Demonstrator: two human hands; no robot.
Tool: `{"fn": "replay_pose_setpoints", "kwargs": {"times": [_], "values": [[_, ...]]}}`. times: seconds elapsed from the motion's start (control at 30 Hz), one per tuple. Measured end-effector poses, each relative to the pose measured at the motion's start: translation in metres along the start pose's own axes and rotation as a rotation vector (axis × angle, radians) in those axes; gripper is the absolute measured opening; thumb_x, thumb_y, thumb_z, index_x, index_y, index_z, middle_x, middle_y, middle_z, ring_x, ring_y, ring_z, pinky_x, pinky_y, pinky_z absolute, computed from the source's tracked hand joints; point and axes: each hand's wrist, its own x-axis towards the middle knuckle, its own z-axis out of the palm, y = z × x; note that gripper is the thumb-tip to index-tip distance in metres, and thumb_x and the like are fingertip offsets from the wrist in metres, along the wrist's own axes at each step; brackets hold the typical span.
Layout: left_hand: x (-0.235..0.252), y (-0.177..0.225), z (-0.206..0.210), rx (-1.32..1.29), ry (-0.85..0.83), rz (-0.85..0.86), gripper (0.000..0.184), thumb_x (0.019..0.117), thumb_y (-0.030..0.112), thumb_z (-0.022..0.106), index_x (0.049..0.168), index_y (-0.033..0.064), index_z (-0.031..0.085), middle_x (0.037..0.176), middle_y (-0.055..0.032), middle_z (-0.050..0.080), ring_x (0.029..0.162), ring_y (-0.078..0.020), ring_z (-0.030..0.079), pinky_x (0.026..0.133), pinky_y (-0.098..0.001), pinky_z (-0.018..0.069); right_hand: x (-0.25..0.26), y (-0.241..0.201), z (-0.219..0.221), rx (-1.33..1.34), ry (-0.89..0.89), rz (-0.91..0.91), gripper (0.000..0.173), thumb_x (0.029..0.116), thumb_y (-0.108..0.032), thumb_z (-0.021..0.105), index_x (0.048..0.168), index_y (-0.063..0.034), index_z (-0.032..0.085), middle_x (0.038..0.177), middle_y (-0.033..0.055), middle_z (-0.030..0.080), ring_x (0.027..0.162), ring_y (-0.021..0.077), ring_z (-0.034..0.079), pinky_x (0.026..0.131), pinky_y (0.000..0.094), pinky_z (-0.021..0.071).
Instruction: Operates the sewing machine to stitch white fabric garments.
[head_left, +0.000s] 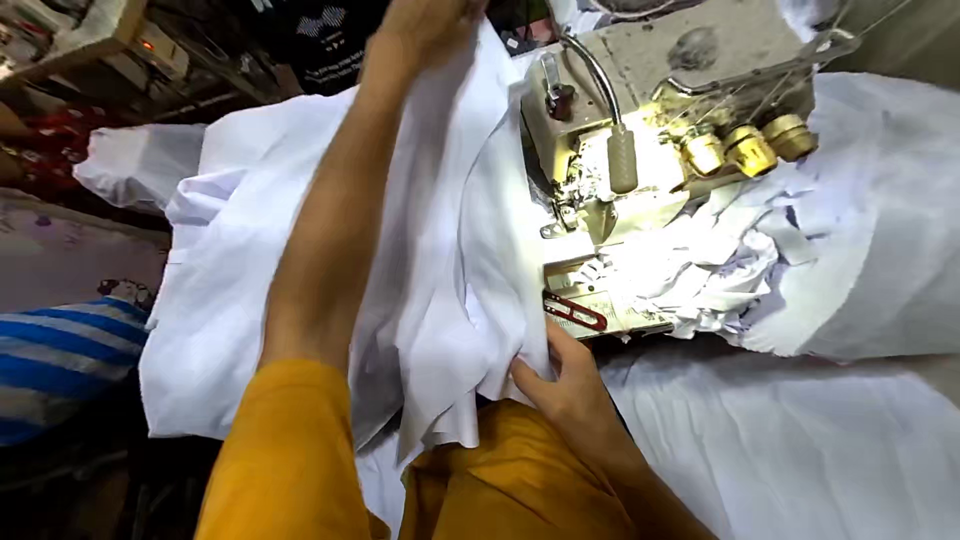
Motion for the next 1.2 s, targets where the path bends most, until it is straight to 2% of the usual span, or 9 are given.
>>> {"fn": "replay_pose_setpoints", "kwargs": {"times": [0.07,0.13,0.23,0.33,0.4,0.47,0.53,0.63,1.2], "values": [[-0.004,-0.003,0.035,-0.007,-0.050,-0.043,0.047,0.1048,0.028,0.052,0.141,-0.0017,0.051,0.140,-0.0272,0.055,0.132,-0.0474,0.051,0.106,-0.0693,0.0393,0.000,0.014,-0.010,-0.130,0.102,0.031,0.036,0.0882,-0.021,0.066,0.119,-0.0025,0.063,0.096,0.0013,0.071,0.086,0.0028,0.069,0.075,0.0225,0.0593],[-0.026,-0.002,0.054,-0.084,0.059,-0.096,0.050,0.0993,0.022,0.058,0.142,-0.0016,0.049,0.143,-0.0265,0.053,0.136,-0.0460,0.048,0.107,-0.0668,0.0391,-0.001,0.024,-0.016,-0.279,0.200,0.035,0.035,0.0885,-0.023,0.065,0.118,-0.0044,0.063,0.093,0.0014,0.071,0.082,0.0040,0.068,0.071,0.0244,0.0578],[-0.093,0.022,0.045,-0.192,0.187,-0.103,0.044,0.0999,0.015,0.055,0.138,-0.0070,0.050,0.137,-0.0295,0.054,0.130,-0.0429,0.052,0.108,-0.0567,0.0439,0.002,0.028,-0.017,-0.241,0.227,0.042,0.044,0.0881,-0.026,0.070,0.124,-0.0021,0.061,0.101,0.0044,0.072,0.090,0.0060,0.070,0.078,0.0258,0.0593],[-0.167,0.086,0.039,-0.258,0.168,0.053,0.031,0.1045,0.017,0.051,0.127,-0.0022,0.060,0.131,-0.0206,0.061,0.126,-0.0317,0.058,0.105,-0.0468,0.0500,0.017,0.024,-0.021,0.018,0.178,0.028,0.040,0.0928,-0.031,0.071,0.119,-0.0023,0.060,0.098,0.0025,0.071,0.090,0.0057,0.070,0.080,0.0251,0.0602],[-0.206,0.121,0.055,-0.244,0.086,0.254,0.032,0.1048,0.022,0.051,0.127,0.0027,0.065,0.135,-0.0147,0.062,0.131,-0.0277,0.056,0.111,-0.0441,0.0449,0.025,0.021,-0.024,0.097,0.207,0.014,0.034,0.0957,-0.031,0.069,0.114,-0.0038,0.063,0.090,0.0016,0.072,0.083,0.0074,0.071,0.075,0.0265,0.0613],[-0.224,0.136,0.075,-0.209,0.047,0.391,0.042,0.1063,0.032,0.047,0.137,0.0068,0.062,0.146,-0.0122,0.058,0.141,-0.0266,0.048,0.119,-0.0456,0.0378,0.032,0.019,-0.028,0.100,0.256,-0.006,0.026,0.0984,-0.029,0.066,0.111,-0.0064,0.066,0.085,0.0007,0.072,0.077,0.0076,0.070,0.070,0.0255,0.0603],[-0.231,0.139,0.085,-0.206,0.034,0.383,0.050,0.1089,0.036,0.040,0.146,0.0071,0.055,0.155,-0.0120,0.050,0.149,-0.0260,0.040,0.124,-0.0475,0.0302,0.036,0.019,-0.034,0.062,0.286,-0.010,0.019,0.1009,-0.027,0.064,0.105,-0.0089,0.067,0.080,-0.0003,0.069,0.072,0.0069,0.069,0.064,0.0238,0.0581],[-0.234,0.134,0.091,-0.238,0.077,0.315,0.053,0.1102,0.037,0.033,0.148,0.0054,0.053,0.157,-0.0122,0.047,0.150,-0.0254,0.037,0.126,-0.0461,0.0283,0.038,0.026,-0.040,0.033,0.290,-0.021,0.020,0.1055,-0.024,0.057,0.095,-0.0100,0.066,0.069,-0.0016,0.063,0.062,0.0057,0.063,0.057,0.0216,0.0524],[-0.206,0.119,0.095,-0.224,0.086,0.293,0.058,0.1115,0.039,0.026,0.152,0.0032,0.048,0.161,-0.0114,0.043,0.153,-0.0254,0.032,0.127,-0.0486,0.0214,0.058,0.031,-0.049,0.161,0.330,-0.034,0.030,0.1071,-0.017,0.047,0.083,-0.0091,0.062,0.066,-0.0002,0.055,0.061,0.0092,0.058,0.058,0.0259,0.0503]]}}
